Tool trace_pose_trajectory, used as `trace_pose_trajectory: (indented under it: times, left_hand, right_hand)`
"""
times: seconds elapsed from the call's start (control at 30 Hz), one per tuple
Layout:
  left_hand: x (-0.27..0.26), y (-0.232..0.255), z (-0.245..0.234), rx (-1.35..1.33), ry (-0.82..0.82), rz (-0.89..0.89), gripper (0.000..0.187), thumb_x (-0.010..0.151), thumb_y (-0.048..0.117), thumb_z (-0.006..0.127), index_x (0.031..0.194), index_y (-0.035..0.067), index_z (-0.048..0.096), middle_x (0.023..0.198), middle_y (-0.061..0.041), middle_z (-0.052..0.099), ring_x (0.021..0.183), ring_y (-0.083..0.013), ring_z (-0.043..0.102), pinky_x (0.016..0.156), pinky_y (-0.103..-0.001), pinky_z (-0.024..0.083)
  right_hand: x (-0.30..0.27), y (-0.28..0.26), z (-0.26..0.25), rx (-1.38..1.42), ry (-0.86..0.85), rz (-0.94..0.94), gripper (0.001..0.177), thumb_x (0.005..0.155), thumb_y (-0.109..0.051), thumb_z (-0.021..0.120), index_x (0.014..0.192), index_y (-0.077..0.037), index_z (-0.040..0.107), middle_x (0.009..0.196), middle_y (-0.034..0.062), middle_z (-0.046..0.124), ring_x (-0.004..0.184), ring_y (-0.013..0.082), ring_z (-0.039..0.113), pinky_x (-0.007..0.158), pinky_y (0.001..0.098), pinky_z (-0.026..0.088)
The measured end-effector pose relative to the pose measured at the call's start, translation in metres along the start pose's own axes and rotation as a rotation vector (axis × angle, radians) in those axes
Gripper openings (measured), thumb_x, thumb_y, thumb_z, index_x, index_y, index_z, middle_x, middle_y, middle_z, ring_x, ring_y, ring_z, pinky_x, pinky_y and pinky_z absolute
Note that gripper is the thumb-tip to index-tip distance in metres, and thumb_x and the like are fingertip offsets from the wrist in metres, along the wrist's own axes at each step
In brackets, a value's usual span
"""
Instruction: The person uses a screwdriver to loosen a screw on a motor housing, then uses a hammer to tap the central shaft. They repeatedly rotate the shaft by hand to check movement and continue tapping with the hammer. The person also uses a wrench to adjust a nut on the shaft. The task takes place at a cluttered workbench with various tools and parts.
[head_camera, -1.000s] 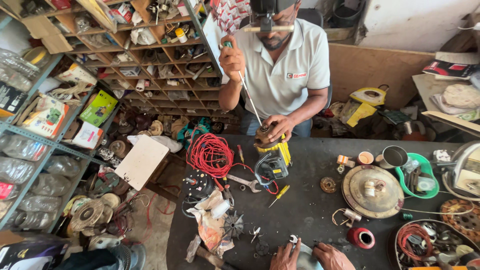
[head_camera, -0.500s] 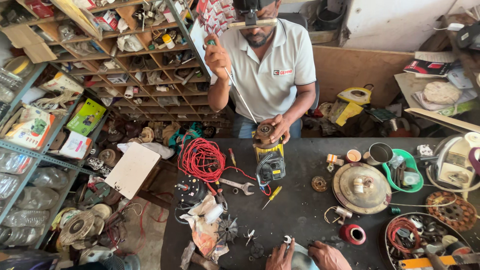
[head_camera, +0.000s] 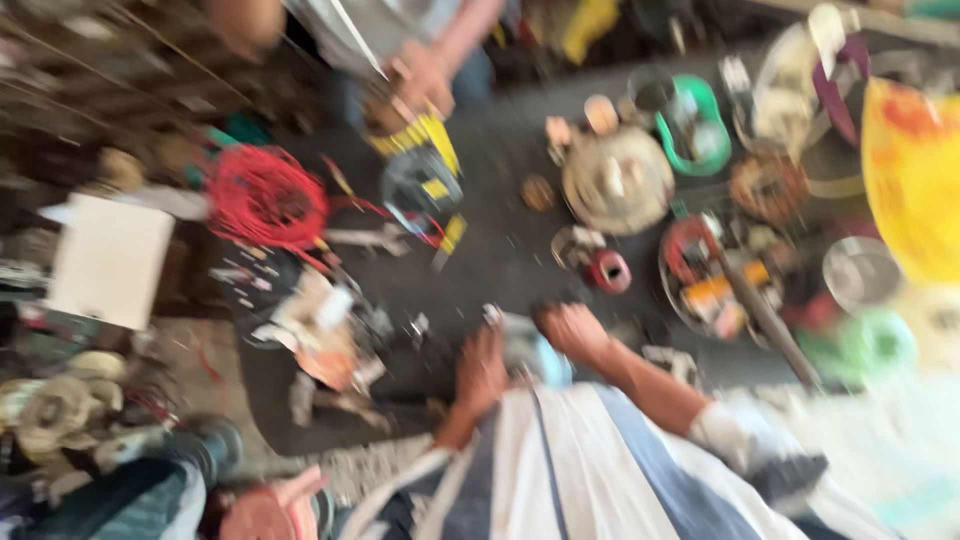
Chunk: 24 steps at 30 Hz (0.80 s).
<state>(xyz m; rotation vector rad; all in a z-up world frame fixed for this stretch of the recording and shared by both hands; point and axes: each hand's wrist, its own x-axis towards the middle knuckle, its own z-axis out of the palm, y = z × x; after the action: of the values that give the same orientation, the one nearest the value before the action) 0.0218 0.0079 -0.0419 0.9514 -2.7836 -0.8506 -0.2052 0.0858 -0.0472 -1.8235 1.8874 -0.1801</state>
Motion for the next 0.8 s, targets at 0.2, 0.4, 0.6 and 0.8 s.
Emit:
trace_pose_trajectory:
  times: [0.2, 0.4, 0.6, 0.8]
  left_hand:
    - [-0.006, 0.012, -0.007, -0.039, 0.014, -0.041, 0.136, 0.059, 0.065, 0.088, 0.16, 0.003, 0.02, 0.152, -0.029, 0.041, 0.13, -0.0527, 0.045, 0.105, -0.057, 0.043]
    - [-0.023, 0.032, -0.012, -0.023, -0.018, -0.285, 0.142, 0.058, 0.058, 0.092, 0.161, 0.006, 0.01, 0.154, -0.032, 0.033, 0.134, -0.052, 0.041, 0.108, -0.056, 0.039]
    - [-0.017, 0.031, -0.026, -0.106, -0.003, -0.123, 0.145, 0.053, 0.042, 0.097, 0.162, 0.007, 0.009, 0.157, -0.025, 0.037, 0.136, -0.0464, 0.043, 0.114, -0.053, 0.037]
    - [-0.02, 0.035, -0.024, -0.074, 0.041, -0.206, 0.149, 0.047, 0.036, 0.101, 0.161, 0.007, 0.008, 0.157, -0.025, 0.036, 0.138, -0.0449, 0.041, 0.11, -0.053, 0.037]
  right_hand:
    - [-0.063, -0.023, -0.013, 0.258, 0.366, -0.034, 0.021, 0.08, -0.013, 0.068, 0.1, -0.009, 0.072, 0.101, 0.0097, 0.069, 0.093, 0.0328, 0.069, 0.077, 0.0436, 0.058]
    - [-0.135, 0.007, -0.018, 0.381, 0.41, 0.377, 0.022, 0.08, -0.008, 0.066, 0.101, -0.008, 0.071, 0.1, 0.0109, 0.067, 0.093, 0.0307, 0.068, 0.082, 0.0406, 0.058]
    - [-0.132, 0.056, -0.025, 0.066, 0.312, 0.35, 0.015, 0.085, -0.009, 0.066, 0.099, -0.008, 0.071, 0.1, 0.0119, 0.064, 0.1, 0.0333, 0.063, 0.084, 0.0443, 0.055]
    - [-0.108, 0.079, -0.023, -0.063, 0.09, 0.263, 0.016, 0.09, -0.01, 0.057, 0.098, -0.01, 0.071, 0.102, 0.0089, 0.066, 0.103, 0.0301, 0.066, 0.085, 0.0427, 0.056]
